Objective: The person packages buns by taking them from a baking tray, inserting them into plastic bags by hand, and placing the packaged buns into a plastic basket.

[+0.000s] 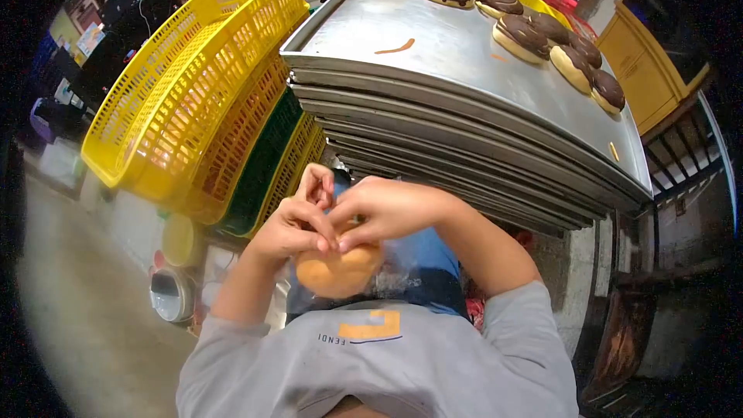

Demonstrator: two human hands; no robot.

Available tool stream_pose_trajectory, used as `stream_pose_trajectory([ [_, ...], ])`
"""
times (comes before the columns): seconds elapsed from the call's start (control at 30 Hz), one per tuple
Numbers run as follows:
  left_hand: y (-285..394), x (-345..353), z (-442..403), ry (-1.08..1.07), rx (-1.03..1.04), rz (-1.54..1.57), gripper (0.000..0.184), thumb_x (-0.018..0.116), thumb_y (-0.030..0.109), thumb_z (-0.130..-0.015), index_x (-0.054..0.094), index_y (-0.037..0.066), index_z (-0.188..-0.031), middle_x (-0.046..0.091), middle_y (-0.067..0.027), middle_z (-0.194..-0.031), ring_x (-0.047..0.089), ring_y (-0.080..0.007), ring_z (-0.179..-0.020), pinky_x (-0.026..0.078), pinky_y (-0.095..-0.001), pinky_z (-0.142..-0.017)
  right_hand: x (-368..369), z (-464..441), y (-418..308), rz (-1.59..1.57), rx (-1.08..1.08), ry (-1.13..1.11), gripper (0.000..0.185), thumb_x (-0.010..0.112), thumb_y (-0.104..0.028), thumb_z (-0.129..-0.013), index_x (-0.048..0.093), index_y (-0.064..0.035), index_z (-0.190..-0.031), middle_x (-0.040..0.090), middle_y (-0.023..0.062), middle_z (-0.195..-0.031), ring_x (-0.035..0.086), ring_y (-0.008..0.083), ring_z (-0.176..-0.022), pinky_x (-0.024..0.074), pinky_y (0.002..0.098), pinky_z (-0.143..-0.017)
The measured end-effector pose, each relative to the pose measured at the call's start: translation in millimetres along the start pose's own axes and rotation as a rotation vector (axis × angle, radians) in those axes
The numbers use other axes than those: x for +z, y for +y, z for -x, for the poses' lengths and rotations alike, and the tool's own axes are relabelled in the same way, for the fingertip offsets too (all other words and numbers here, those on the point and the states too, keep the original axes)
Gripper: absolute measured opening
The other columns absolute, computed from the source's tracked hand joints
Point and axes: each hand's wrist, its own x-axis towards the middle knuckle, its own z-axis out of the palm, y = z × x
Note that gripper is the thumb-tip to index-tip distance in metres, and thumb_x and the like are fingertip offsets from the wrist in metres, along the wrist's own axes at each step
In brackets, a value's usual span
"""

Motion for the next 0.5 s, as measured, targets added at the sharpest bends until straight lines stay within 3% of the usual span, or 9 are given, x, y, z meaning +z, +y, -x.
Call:
stream_pose_trajectory([
  [0.07,8,6,-10,0.001,0.068,0.046,0.026,0.078,0.034,-0.058,0.07,0.011,-0.067,0.033,-0.0035,-0.099,0.031,-0.0156,-0.088,0.024,-0.0253,-0.07,2,-9,-11,0.046,0.125,-0.141,0.021,0.058,-0.025,-0.083,0.063,-0.008,-0.095,0.061,0.0146,-0.076,0.058,0.0273,-0.069,0.0454,0.0329,-0.064],
  [0.13,14,-4,-15,0.043,0.168,0.089,0.028,0.078,0.036,-0.059,0.068,0.011,-0.063,0.032,-0.0028,-0.094,0.031,-0.0158,-0.085,0.024,-0.0254,-0.068,-12,-10,-19,-0.01,0.058,-0.068,0.026,0.059,-0.024,-0.084,0.062,-0.005,-0.101,0.062,0.0152,-0.084,0.061,0.026,-0.073,0.0466,0.0321,-0.065],
  [0.17,15,-8,-15,0.067,0.195,0.113,0.028,0.078,0.036,-0.06,0.067,0.011,-0.062,0.031,-0.0026,-0.093,0.031,-0.0158,-0.085,0.024,-0.0255,-0.068,-26,-6,-22,-0.113,0.109,-0.043,0.039,0.054,-0.032,-0.087,0.057,-0.0023,-0.112,0.063,0.0167,-0.091,0.062,0.0272,-0.078,0.0468,0.0325,-0.069],
  [0.23,17,-10,-18,0.1,0.228,0.137,0.029,0.078,0.036,-0.06,0.065,0.01,-0.061,0.03,-0.0024,-0.092,0.031,-0.0157,-0.084,0.024,-0.0256,-0.068,-37,-6,-12,-0.102,0.072,-0.181,0.049,0.047,-0.04,-0.09,0.049,-0.003,-0.122,0.062,0.0187,-0.097,0.061,0.0261,-0.085,0.0464,0.0323,-0.076],
  [0.3,15,-5,-28,0.128,0.213,0.078,0.029,0.077,0.035,-0.062,0.064,0.01,-0.062,0.03,-0.0023,-0.09,0.032,-0.0157,-0.083,0.025,-0.0253,-0.067,-26,-14,-8,-0.088,0.034,-0.23,0.047,0.044,-0.04,-0.091,0.048,-0.0071,-0.124,0.063,0.0181,-0.093,0.062,0.025,-0.082,0.046,0.0321,-0.076],
  [0.37,13,-4,-36,0.111,0.175,0.123,0.03,0.076,0.034,-0.065,0.063,0.007,-0.064,0.029,-0.0021,-0.09,0.032,-0.0149,-0.082,0.027,-0.0257,-0.068,-5,-31,-6,-0.016,-0.303,-0.276,0.052,0.043,-0.042,-0.091,0.046,-0.0021,-0.124,0.063,0.0185,-0.094,0.061,0.0253,-0.087,0.0453,0.0316,-0.08],
  [0.4,16,-3,-38,0.119,0.137,0.178,0.031,0.075,0.035,-0.066,0.063,0.006,-0.065,0.029,-0.0018,-0.09,0.033,-0.0143,-0.082,0.028,-0.0259,-0.069,-6,-35,-5,-0.018,-0.305,-0.276,0.052,0.043,-0.042,-0.091,0.046,-0.0021,-0.124,0.063,0.0185,-0.094,0.061,0.0253,-0.087,0.0453,0.0316,-0.08],
  [0.47,15,-11,-41,0.211,0.235,0.181,0.031,0.074,0.035,-0.068,0.063,0.006,-0.067,0.031,-0.0019,-0.093,0.034,-0.0126,-0.081,0.029,-0.0259,-0.07,-15,-41,0,-0.116,-0.24,-0.314,0.055,0.04,-0.044,-0.092,0.048,0.0017,-0.121,0.062,0.0193,-0.097,0.059,0.0252,-0.093,0.0445,0.0313,-0.083],
  [0.5,11,-20,-41,0.265,0.324,0.045,0.032,0.073,0.036,-0.069,0.063,0.006,-0.075,0.035,-0.003,-0.1,0.037,-0.0127,-0.083,0.032,-0.026,-0.072,-34,-42,-15,-0.14,0.115,-0.504,0.054,0.035,-0.045,-0.093,0.052,-0.0002,-0.119,0.061,0.0203,-0.101,0.058,0.0254,-0.097,0.0436,0.0322,-0.085],
])
